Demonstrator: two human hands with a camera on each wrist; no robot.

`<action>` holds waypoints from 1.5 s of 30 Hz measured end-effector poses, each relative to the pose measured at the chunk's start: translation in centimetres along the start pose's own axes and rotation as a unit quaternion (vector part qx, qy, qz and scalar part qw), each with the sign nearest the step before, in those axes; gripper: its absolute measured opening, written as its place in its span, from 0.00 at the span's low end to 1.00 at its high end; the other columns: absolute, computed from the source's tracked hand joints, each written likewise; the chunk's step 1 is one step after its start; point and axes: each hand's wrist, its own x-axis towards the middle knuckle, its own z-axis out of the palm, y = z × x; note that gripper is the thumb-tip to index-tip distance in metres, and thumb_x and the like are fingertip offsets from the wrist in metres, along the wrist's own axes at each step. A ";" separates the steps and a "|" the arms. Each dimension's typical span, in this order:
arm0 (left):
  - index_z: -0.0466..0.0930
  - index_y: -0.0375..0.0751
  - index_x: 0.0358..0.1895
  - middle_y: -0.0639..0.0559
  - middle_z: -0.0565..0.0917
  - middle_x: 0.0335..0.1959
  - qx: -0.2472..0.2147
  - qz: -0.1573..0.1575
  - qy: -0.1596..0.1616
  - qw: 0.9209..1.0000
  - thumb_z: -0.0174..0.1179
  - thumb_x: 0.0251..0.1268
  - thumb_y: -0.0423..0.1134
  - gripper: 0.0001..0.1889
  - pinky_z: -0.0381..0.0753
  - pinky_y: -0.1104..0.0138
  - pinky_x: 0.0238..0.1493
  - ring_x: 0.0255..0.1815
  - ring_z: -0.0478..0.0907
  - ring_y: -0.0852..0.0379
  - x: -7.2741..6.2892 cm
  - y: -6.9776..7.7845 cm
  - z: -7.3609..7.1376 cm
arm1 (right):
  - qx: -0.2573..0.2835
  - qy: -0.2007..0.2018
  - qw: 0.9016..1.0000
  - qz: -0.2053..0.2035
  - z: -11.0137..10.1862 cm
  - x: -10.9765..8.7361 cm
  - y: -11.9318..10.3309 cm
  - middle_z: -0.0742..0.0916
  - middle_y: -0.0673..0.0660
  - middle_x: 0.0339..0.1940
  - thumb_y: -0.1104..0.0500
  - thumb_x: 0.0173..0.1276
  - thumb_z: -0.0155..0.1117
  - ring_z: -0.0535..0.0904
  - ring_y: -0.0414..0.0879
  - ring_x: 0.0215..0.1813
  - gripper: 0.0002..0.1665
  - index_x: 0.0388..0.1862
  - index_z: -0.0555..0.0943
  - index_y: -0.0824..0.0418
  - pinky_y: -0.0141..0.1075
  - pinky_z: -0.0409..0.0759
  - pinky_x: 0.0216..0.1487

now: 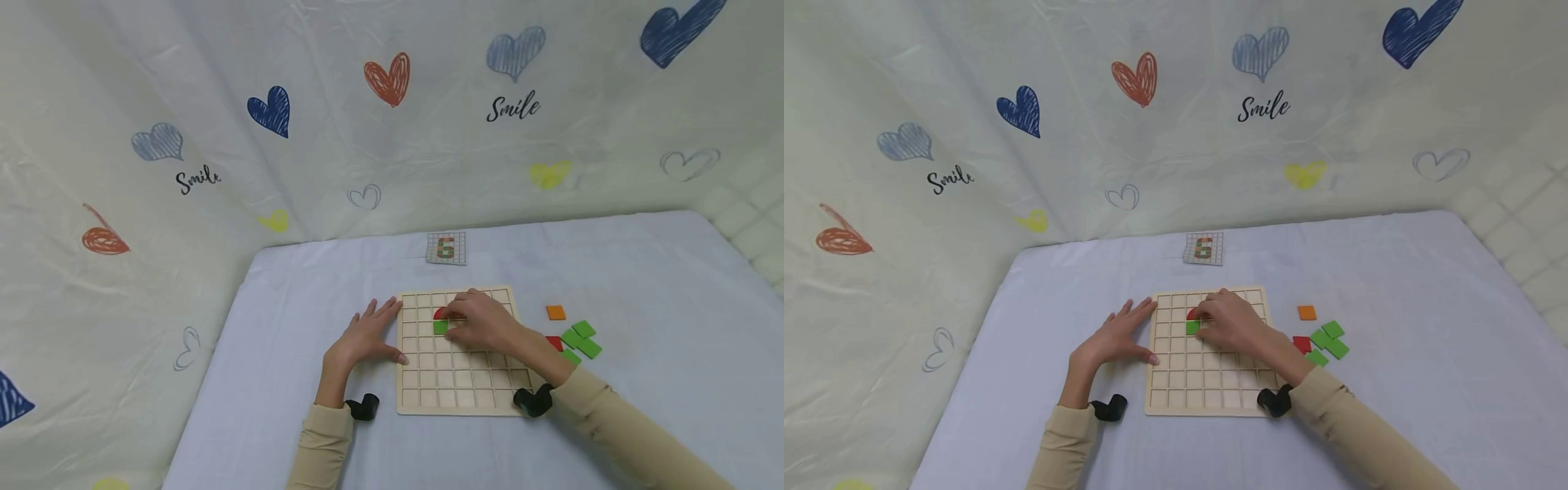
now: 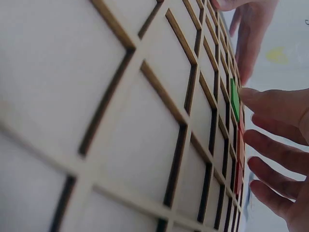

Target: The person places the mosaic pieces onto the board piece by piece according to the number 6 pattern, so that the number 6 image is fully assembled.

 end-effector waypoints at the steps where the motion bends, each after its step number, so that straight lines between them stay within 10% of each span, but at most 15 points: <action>1: 0.54 0.50 0.84 0.53 0.53 0.86 0.001 0.000 0.001 1.000 0.81 0.50 0.51 0.58 0.41 0.39 0.83 0.87 0.39 0.42 0.0 0.0 0.0 | 0.000 0.003 1.000 0.004 -0.2 -0.2 0.1 0.90 0.52 0.40 0.59 0.59 0.79 0.80 0.51 0.46 0.13 0.43 0.90 0.59 0.46 0.82 0.50; 45: 0.53 0.52 0.84 0.56 0.52 0.86 0.007 -0.013 0.005 1.000 0.81 0.50 0.52 0.59 0.40 0.41 0.84 0.87 0.38 0.44 0.2 0.2 0.2 | 0.035 0.075 0.992 0.092 -4.9 -9.3 6.5 0.90 0.56 0.44 0.68 0.63 0.74 0.84 0.50 0.44 0.14 0.48 0.88 0.62 0.39 0.86 0.43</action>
